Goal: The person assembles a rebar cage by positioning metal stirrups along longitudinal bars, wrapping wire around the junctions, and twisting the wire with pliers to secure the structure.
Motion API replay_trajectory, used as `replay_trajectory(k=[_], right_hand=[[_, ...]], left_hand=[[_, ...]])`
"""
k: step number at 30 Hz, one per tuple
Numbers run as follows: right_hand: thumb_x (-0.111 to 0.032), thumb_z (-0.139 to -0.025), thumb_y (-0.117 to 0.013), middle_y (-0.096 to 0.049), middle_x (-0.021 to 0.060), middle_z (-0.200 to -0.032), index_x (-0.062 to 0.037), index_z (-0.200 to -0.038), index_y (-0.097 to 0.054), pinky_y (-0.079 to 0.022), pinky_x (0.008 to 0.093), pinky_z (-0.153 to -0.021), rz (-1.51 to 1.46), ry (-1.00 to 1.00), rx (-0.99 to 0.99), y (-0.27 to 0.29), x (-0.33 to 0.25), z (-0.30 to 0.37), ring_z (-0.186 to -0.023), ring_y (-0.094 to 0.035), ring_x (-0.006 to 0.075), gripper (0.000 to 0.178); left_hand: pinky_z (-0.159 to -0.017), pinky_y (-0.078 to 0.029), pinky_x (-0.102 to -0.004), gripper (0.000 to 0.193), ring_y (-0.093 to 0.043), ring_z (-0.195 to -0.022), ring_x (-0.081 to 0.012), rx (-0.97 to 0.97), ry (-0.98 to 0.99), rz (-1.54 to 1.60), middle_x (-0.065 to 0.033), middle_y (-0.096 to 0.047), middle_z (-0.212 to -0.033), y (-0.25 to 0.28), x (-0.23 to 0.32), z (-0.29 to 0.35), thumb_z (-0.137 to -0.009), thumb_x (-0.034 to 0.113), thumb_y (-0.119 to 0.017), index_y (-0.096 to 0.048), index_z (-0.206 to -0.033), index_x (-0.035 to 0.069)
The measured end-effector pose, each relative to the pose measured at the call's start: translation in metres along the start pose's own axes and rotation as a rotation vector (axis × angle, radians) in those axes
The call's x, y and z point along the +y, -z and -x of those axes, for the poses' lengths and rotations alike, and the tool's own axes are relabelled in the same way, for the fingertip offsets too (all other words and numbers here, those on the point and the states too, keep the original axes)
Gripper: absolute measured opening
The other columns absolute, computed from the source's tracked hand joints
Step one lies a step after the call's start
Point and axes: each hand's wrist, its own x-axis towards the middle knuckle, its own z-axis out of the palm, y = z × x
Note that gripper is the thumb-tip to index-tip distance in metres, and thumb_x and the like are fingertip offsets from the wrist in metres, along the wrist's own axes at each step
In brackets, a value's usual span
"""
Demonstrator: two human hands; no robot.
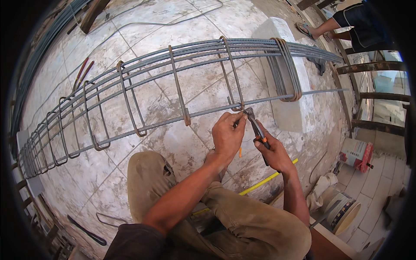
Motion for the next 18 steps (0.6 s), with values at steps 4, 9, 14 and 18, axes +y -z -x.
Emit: replay_trajectory(k=[4, 9, 14, 18], right_hand=[[-0.017, -0.100, -0.061, -0.068, 0.0182, -0.108, -0.0249, -0.161, -0.034, -0.048, 0.0392, -0.097, 0.068, 0.026, 0.028, 0.007, -0.013, 0.003, -0.105, -0.067, 0.0306, 0.066], [-0.018, -0.101, -0.060, -0.068, 0.0232, -0.102, -0.0177, -0.154, -0.044, -0.050, 0.0443, -0.089, 0.231, 0.126, 0.067, 0.006, -0.018, 0.000, -0.096, -0.066, 0.0419, 0.056], [-0.024, -0.105, -0.058, -0.063, 0.0103, -0.078, -0.0017, -0.113, -0.060, -0.051, 0.0447, -0.068, -0.003, -0.068, -0.012, -0.008, 0.004, -0.004, -0.071, -0.063, 0.0262, 0.024], [-0.036, -0.103, -0.063, -0.064, 0.0046, -0.082, -0.0044, -0.105, -0.062, -0.051, 0.0366, -0.064, -0.869, -0.322, -0.382, -0.003, -0.003, -0.005, -0.071, -0.060, 0.0170, 0.032]], left_hand=[[-0.062, -0.050, -0.0309, 0.023, -0.065, -0.067, -0.0178, -0.009, -0.008, -0.026, -0.0130, -0.069, -0.080, 0.003, 0.003, 0.002, -0.089, 0.016, -0.077, -0.078, -0.106, 0.000], [-0.062, -0.050, -0.0311, 0.023, -0.064, -0.065, -0.0159, -0.013, 0.006, -0.016, -0.0119, -0.070, -0.077, 0.005, -0.001, 0.002, -0.091, 0.017, -0.076, -0.078, -0.104, -0.002], [-0.066, -0.053, -0.0314, 0.042, -0.068, -0.075, -0.0181, -0.082, 0.285, 0.250, -0.0119, -0.072, -0.093, -0.011, 0.004, 0.015, -0.092, 0.026, -0.077, -0.069, -0.119, -0.006], [-0.065, -0.054, -0.0319, 0.056, -0.069, -0.079, -0.0228, -0.479, 0.633, 0.598, -0.0138, -0.066, -0.100, -0.017, -0.004, -0.001, -0.094, 0.043, -0.073, -0.060, -0.120, -0.004]])
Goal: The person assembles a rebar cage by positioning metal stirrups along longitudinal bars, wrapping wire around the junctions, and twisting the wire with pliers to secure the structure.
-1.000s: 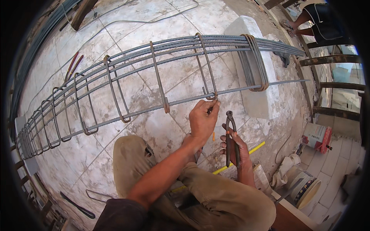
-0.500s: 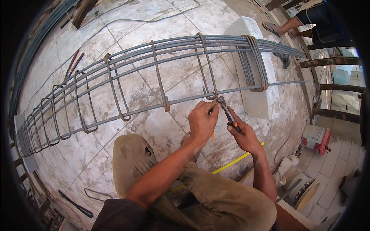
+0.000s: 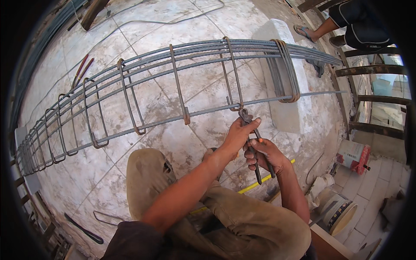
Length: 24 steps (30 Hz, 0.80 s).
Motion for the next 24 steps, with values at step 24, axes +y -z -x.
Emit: replay_trajectory(k=[24], right_hand=[[-0.040, -0.095, -0.073, -0.060, 0.0058, -0.091, -0.0065, -0.126, -0.056, -0.045, 0.0345, -0.065, -0.194, -0.025, -0.035, -0.004, 0.042, 0.031, -0.072, -0.057, 0.0182, 0.050]], left_hand=[[-0.062, -0.041, -0.0340, 0.053, -0.043, -0.054, -0.0141, -0.317, 0.299, 0.649, 0.0034, -0.038, -0.056, -0.015, 0.005, -0.014, -0.098, 0.050, -0.067, -0.037, -0.064, 0.021]])
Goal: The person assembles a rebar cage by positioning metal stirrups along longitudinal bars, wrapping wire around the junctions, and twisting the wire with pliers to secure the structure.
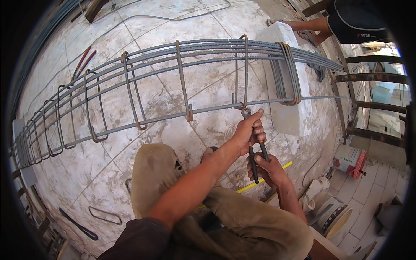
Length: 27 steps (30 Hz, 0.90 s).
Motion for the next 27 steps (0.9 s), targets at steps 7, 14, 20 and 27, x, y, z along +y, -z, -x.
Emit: replay_trajectory(k=[7, 14, 20, 27], right_hand=[[-0.018, -0.083, -0.078, -0.063, 0.0172, -0.103, 0.0033, -0.130, -0.050, -0.050, 0.0477, -0.073, 1.661, 0.693, 1.139, -0.025, 0.030, -0.010, -0.091, -0.064, 0.0367, 0.060], [-0.026, -0.091, -0.078, -0.059, 0.0040, -0.078, 0.0029, -0.113, -0.059, -0.046, 0.0363, -0.063, 0.935, 0.398, 0.648, -0.013, 0.012, 0.005, -0.067, -0.057, 0.0218, 0.041], [-0.034, -0.096, -0.073, -0.043, -0.0071, -0.074, -0.0112, -0.091, -0.055, -0.030, 0.0243, -0.055, 0.234, 0.100, 0.308, -0.023, 0.001, 0.011, -0.062, -0.035, 0.0054, 0.030], [-0.038, -0.099, -0.069, -0.034, -0.0075, -0.071, -0.0145, -0.085, -0.049, -0.025, 0.0241, -0.052, 0.210, 0.082, 0.271, -0.010, 0.009, 0.002, -0.059, -0.030, 0.0056, 0.034]], left_hand=[[-0.055, -0.043, -0.0307, 0.044, -0.051, -0.056, -0.0158, 0.336, -0.280, -0.084, 0.0013, -0.048, -0.065, -0.023, -0.022, -0.013, -0.095, 0.048, -0.070, -0.047, -0.075, 0.016], [-0.062, -0.048, -0.0315, 0.043, -0.059, -0.063, -0.0156, 0.316, -0.325, -0.388, -0.0011, -0.057, -0.073, -0.001, -0.018, 0.002, -0.092, 0.052, -0.073, -0.057, -0.086, 0.013], [-0.077, -0.054, -0.0380, 0.047, -0.067, -0.081, -0.0203, -0.018, -0.068, 0.019, -0.0023, -0.063, -0.079, 0.011, -0.009, 0.003, -0.091, 0.061, -0.070, -0.061, -0.086, 0.015], [-0.060, -0.041, -0.0313, 0.060, -0.037, -0.045, -0.0118, 0.063, -0.022, 0.028, 0.0079, -0.035, -0.050, 0.006, -0.013, -0.005, -0.090, 0.060, -0.072, -0.036, -0.060, 0.024]])
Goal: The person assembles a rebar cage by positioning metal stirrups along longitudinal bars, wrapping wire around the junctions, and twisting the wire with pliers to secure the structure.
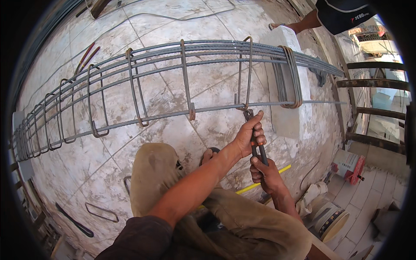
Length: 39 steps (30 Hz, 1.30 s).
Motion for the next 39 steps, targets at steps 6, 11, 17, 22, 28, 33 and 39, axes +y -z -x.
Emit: replay_trajectory(k=[6, 11, 17, 22, 28, 33, 39], right_hand=[[-0.034, -0.099, -0.070, -0.033, -0.0078, -0.066, -0.0160, -0.078, -0.043, -0.022, 0.0249, -0.048, 0.000, 0.031, 0.048, -0.005, 0.003, -0.004, -0.054, -0.027, 0.0050, 0.038], [-0.032, -0.097, -0.072, -0.038, -0.0068, -0.068, -0.0149, -0.082, -0.046, -0.023, 0.0239, -0.047, -0.077, 0.011, 0.007, 0.001, 0.012, -0.010, -0.055, -0.032, 0.0043, 0.035], [-0.041, -0.101, -0.063, -0.041, -0.0039, -0.070, -0.0082, -0.101, -0.057, -0.028, 0.0247, -0.049, -0.356, -0.042, -0.180, -0.001, 0.016, -0.002, -0.055, -0.035, 0.0073, 0.033], [-0.045, -0.104, -0.055, -0.052, 0.0017, -0.071, -0.0042, -0.111, -0.057, -0.038, 0.0275, -0.050, -0.627, -0.083, -0.376, 0.001, 0.032, -0.005, -0.055, -0.045, 0.0126, 0.041], [-0.043, -0.106, -0.054, -0.069, 0.0118, -0.082, 0.0076, -0.124, -0.062, -0.050, 0.0323, -0.057, -0.227, 0.135, -0.186, 0.017, 0.021, 0.020, -0.059, -0.063, 0.0187, 0.055], [-0.039, -0.104, -0.060, -0.071, 0.0113, -0.091, 0.0067, -0.135, -0.057, -0.051, 0.0318, -0.065, 0.015, 0.203, 0.038, 0.052, 0.063, -0.001, -0.074, -0.066, 0.0167, 0.055], [-0.033, -0.100, -0.067, -0.072, 0.0106, -0.106, -0.0007, -0.149, -0.049, -0.051, 0.0304, -0.075, -0.236, 0.225, -0.081, 0.045, 0.097, -0.013, -0.092, -0.066, 0.0149, 0.061]], left_hand=[[-0.057, -0.039, -0.0295, 0.056, -0.037, -0.047, -0.0118, 0.019, -0.031, -0.027, 0.0066, -0.035, -0.054, 0.002, 0.000, 0.000, -0.088, 0.056, -0.075, -0.038, -0.066, 0.022], [-0.056, -0.040, -0.0293, 0.053, -0.040, -0.047, -0.0115, 0.050, -0.032, -0.067, 0.0066, -0.036, -0.055, 0.007, 0.000, -0.001, -0.088, 0.056, -0.076, -0.040, -0.069, 0.021], [-0.057, -0.048, -0.0282, 0.044, -0.057, -0.057, -0.0142, 0.251, -0.366, -0.274, -0.0010, -0.051, -0.075, -0.007, -0.014, 0.015, -0.098, 0.051, -0.066, -0.051, -0.093, 0.010], [-0.061, -0.054, -0.0314, 0.047, -0.072, -0.073, -0.0176, 0.403, -0.686, -0.706, -0.0089, -0.064, -0.093, -0.010, -0.026, 0.039, -0.112, 0.036, -0.042, -0.051, -0.141, 0.000], [-0.064, -0.052, -0.0427, 0.030, -0.069, -0.066, -0.0337, 0.414, -0.665, -1.610, -0.0178, -0.066, -0.069, 0.001, 0.008, 0.049, -0.108, 0.025, -0.049, -0.067, -0.114, 0.002], [-0.070, -0.050, -0.0483, 0.027, -0.067, -0.072, -0.0390, 0.396, -0.599, -1.749, -0.0181, -0.065, -0.071, -0.003, 0.016, 0.052, -0.105, 0.027, -0.051, -0.070, -0.106, 0.007], [-0.073, -0.049, -0.0453, 0.034, -0.067, -0.078, -0.0347, 0.361, -0.405, -1.605, -0.0174, -0.065, -0.076, 0.022, 0.017, 0.043, -0.105, 0.034, -0.051, -0.070, -0.103, 0.007]])
